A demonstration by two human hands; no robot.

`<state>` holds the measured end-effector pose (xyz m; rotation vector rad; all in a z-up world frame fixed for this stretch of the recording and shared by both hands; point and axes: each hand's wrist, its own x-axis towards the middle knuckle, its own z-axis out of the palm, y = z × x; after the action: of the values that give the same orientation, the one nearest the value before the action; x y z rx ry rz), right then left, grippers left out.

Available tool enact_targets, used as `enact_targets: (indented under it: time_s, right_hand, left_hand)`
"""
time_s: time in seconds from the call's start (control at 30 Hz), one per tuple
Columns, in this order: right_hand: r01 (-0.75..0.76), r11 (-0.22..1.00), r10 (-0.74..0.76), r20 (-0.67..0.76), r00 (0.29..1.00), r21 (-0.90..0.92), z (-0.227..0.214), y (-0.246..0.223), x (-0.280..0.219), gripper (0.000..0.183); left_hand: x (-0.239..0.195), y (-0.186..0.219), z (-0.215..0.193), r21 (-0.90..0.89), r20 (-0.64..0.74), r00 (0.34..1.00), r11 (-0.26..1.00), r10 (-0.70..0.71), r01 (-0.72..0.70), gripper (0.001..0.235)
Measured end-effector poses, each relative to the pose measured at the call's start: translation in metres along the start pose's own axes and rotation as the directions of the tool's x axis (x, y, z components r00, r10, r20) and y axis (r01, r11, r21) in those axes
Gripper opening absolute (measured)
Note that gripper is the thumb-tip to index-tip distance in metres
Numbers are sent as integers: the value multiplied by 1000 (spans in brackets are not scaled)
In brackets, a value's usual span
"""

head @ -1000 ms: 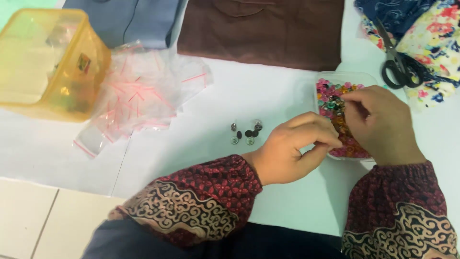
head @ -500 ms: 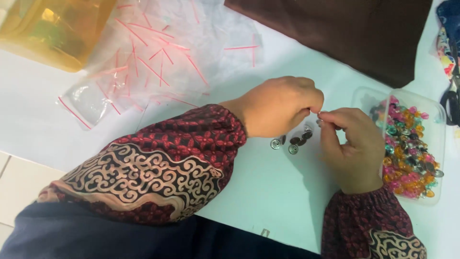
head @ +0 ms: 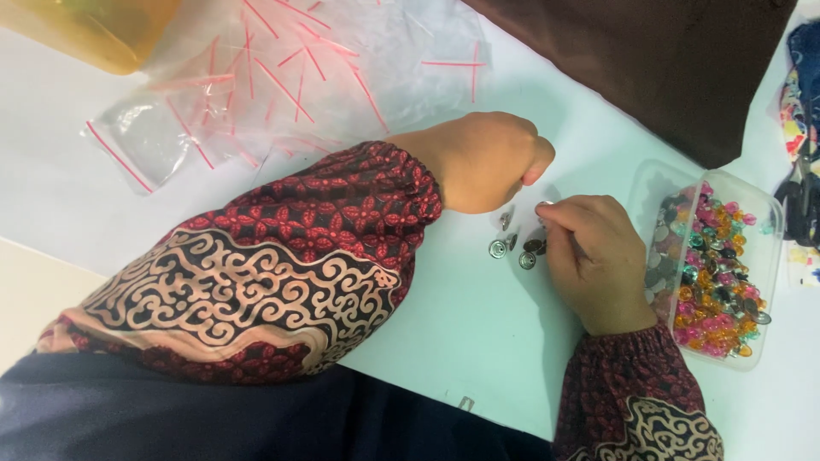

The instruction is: Packaging small metal charms and colorful beads into plastic zip-lock bags

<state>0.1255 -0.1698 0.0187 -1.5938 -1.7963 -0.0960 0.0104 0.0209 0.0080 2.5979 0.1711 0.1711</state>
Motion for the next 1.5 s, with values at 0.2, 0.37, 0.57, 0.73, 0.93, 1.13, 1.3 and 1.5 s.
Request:
enact_targets:
  time_s: [0.2,0.37,0.57,0.73,0.93,1.13,1.3,1.5]
  right_hand:
    - [-28,998,27,27,999,52,-4,-12,1,22]
    - [-81,996,79,58,995,24,-18,-4,-6,26]
    - [-90,996,92,100,991,-28,-16,1,-12,26]
    - [-104,994,108,138,985,-35,-17,-7,-6,24]
    - [-70,989,89,149,985,-129,-16,-4,-12,25]
    - [-68,992,88,189,978,-111,-21,-10,-8,26]
    - [-56,994,79,280,957,-90,-21,-11,-10,29]
    - [-115,990,134,302,944,-80,-22,-13,-11,37]
  left_hand:
    - [-13,11,-14,11,85,996,1000,23,-24,18]
    - [-11,10,-10,19,86,996,999,26,-28,21]
    - [-10,10,-2,70,42,995,994,85,-88,15]
    - [-8,8,3,106,1,991,986,132,-131,10]
    - [-7,8,5,121,-14,986,980,164,-161,11]
    - [-7,9,4,118,-22,989,982,149,-145,10]
    - [-8,10,3,114,-27,986,980,167,-163,10]
    - [-9,11,-3,121,13,984,976,178,-178,12]
